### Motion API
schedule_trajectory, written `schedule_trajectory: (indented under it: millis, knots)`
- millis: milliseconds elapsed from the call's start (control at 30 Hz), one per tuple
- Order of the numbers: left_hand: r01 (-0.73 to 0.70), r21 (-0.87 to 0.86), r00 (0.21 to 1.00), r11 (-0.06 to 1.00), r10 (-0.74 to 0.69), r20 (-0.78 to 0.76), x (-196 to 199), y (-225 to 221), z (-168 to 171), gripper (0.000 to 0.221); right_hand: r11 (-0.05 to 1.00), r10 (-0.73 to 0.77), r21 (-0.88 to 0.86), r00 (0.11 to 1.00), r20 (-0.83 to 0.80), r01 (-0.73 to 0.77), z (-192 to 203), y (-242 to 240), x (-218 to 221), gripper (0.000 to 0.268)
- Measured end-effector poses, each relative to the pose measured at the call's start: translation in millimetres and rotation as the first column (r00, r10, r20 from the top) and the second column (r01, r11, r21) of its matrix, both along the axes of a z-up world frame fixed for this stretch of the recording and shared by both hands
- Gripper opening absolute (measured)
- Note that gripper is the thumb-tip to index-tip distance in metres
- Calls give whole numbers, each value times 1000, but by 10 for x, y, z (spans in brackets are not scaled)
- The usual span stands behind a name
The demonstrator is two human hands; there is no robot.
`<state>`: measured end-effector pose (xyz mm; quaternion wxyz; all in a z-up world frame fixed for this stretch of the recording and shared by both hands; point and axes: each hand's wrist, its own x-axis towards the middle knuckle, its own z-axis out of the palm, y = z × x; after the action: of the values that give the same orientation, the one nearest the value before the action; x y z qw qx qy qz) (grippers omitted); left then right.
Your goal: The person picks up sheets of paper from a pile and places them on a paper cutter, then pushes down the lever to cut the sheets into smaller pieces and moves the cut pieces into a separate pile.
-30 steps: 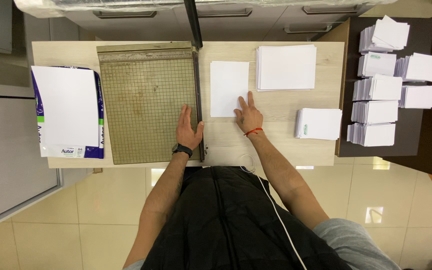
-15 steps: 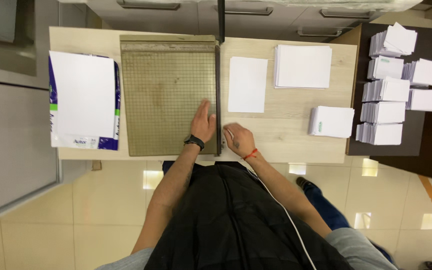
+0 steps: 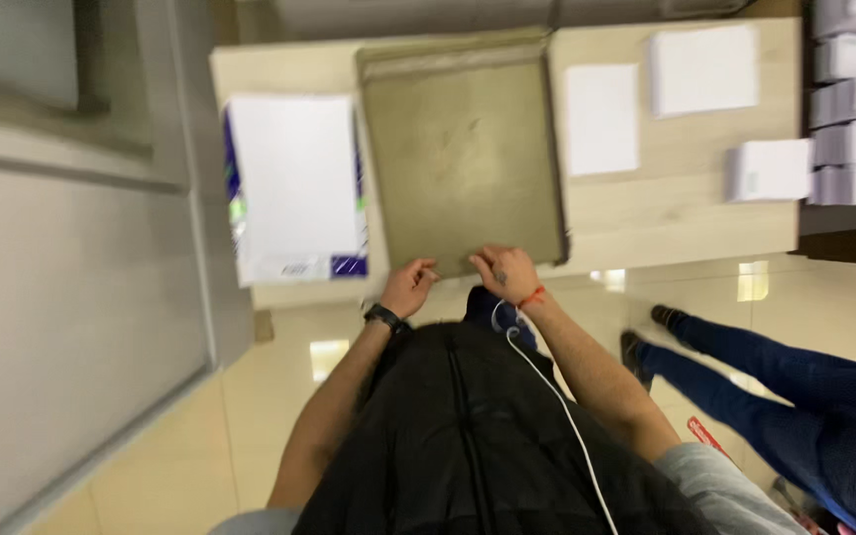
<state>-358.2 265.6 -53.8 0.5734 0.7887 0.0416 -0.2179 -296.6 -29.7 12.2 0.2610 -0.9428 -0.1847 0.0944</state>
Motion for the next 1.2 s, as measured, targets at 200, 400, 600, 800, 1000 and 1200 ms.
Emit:
schedule_trajectory:
  millis: [200,400,600,800,1000,1200]
  knots:
    - [118,284,975,952,-56,-217,-1044,1490,-201,63,973,222,57,975,11,-222,147,1654,-181,15]
    - [-112,273,921,955,203,-332,-1768,2334,-96,63,941,338,-69,924,182,-331,-384,2762,-6,15]
    - [-162,285,937,945,238,-254,-1909,2608,-80,65,904,395,-276,884,249,-326,-651,3234,201,43]
    - [-253,186,935,949,290,-206,-1868,2674,-15,57,886,388,-333,910,147,-323,-1158,3262,356,57]
    - [-259,201,936,945,297,-190,-1789,2721,-55,54,877,378,-370,915,143,-305,-916,3307,352,58]
    - [-279,149,935,949,304,-185,-1537,2793,-15,49,856,369,-420,925,86,-302,-965,3327,385,56]
